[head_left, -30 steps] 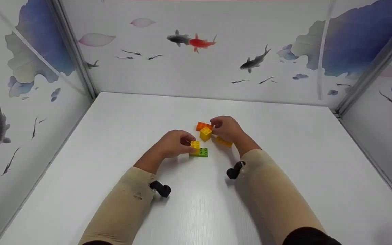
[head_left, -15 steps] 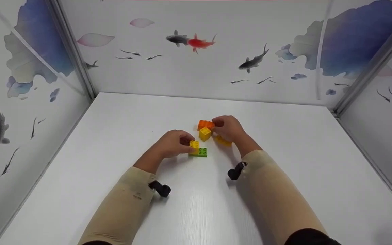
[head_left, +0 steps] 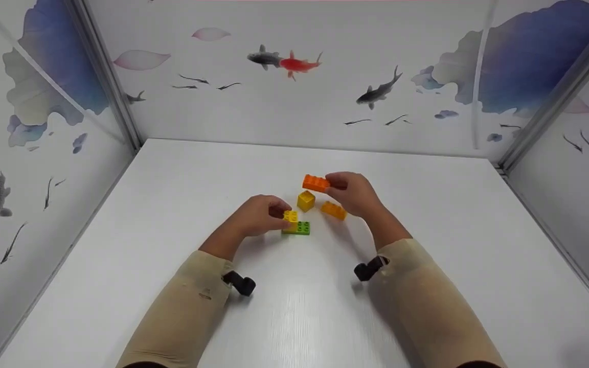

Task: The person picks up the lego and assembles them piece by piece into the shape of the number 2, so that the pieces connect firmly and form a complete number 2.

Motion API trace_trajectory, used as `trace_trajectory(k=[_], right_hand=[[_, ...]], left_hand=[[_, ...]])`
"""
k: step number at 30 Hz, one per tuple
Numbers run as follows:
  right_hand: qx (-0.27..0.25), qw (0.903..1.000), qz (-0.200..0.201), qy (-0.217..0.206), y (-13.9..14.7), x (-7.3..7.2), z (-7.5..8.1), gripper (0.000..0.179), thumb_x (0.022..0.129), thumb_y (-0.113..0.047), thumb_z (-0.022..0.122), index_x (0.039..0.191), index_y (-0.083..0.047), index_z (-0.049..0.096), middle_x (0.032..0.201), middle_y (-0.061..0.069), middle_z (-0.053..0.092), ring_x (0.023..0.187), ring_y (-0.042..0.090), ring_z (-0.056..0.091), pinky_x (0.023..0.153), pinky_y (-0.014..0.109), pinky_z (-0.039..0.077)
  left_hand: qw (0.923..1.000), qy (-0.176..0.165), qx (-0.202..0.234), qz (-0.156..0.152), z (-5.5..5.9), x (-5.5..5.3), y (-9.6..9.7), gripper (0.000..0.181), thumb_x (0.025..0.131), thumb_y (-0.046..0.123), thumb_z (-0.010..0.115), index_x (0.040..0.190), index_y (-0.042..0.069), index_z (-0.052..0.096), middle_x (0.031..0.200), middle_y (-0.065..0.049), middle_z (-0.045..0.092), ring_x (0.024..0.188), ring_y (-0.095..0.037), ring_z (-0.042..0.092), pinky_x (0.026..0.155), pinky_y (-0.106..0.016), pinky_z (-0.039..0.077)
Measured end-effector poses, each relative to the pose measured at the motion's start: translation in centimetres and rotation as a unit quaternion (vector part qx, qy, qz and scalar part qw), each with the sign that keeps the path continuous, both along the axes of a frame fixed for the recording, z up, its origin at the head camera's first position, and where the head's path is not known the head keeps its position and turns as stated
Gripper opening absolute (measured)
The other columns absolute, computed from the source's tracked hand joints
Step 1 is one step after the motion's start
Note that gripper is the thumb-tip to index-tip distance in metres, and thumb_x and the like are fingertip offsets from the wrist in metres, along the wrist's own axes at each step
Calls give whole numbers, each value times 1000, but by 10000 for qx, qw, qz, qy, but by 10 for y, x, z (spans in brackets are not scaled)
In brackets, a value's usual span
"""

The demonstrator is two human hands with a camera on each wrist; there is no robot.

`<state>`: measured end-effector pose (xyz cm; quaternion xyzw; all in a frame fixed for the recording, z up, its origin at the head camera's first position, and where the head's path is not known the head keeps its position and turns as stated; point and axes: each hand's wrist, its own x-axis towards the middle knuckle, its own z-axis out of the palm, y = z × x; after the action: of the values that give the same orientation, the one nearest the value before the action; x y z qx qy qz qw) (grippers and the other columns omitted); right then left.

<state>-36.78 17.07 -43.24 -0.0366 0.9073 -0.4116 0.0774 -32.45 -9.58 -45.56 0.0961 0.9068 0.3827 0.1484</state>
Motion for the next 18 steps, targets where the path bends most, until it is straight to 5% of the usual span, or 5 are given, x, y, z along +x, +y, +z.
trace_trajectory(k=[9, 18], right_hand=[[-88, 9989, 265, 376, 7, 33, 12, 42, 104, -25, 72, 145, -17, 66, 141, 4, 67, 126, 24, 66, 112, 40, 57], [-170, 9972, 483, 540, 7, 45, 8, 41, 104, -25, 73, 144, -16, 67, 140, 4, 68, 125, 23, 68, 111, 41, 58]], left_hand=[[10000, -41, 34, 45, 4, 1, -1, 39, 93, 33, 85, 130, 25, 74, 119, 3, 71, 112, -21, 63, 106, -38, 57], [10000, -53, 6, -43, 4, 0, 0, 42, 92, 34, 86, 131, 25, 74, 119, 3, 72, 112, -21, 64, 106, -39, 57]])
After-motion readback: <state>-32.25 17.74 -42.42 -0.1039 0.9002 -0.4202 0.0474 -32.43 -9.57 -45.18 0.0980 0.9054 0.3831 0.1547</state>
